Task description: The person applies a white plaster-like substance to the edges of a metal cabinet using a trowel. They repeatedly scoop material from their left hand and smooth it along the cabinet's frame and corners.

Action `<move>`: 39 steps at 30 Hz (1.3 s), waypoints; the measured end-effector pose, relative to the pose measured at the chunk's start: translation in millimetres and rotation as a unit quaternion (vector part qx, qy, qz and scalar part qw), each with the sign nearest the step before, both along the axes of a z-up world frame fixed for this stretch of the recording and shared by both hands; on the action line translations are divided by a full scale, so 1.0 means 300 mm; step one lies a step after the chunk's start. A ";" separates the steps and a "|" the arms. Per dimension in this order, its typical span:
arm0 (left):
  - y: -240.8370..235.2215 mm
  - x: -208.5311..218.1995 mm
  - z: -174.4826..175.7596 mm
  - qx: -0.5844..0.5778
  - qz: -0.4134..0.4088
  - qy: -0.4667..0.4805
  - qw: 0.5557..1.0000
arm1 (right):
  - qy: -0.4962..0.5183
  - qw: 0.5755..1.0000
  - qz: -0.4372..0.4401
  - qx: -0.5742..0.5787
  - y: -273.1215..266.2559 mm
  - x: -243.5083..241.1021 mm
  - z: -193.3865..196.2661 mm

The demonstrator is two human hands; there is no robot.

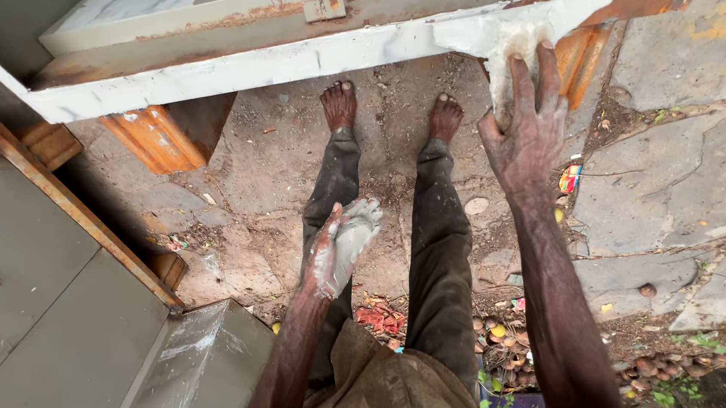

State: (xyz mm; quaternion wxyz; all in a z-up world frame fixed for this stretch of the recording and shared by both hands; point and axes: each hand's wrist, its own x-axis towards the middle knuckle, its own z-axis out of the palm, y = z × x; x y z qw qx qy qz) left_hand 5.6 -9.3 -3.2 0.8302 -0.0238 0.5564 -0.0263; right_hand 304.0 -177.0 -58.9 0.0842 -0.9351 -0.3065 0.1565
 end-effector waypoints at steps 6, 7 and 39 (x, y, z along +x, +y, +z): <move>0.008 -0.005 -0.008 0.000 -0.002 0.015 1.000 | 0.058 0.994 -0.018 0.086 -0.002 -0.007 -0.056; 0.006 -0.005 -0.015 -0.002 0.000 0.015 1.000 | 0.057 0.994 -0.019 0.093 -0.005 -0.004 -0.078; 0.004 0.039 -0.008 0.031 -0.042 -0.030 0.998 | 0.176 0.972 -0.153 -0.012 -0.041 -0.091 0.079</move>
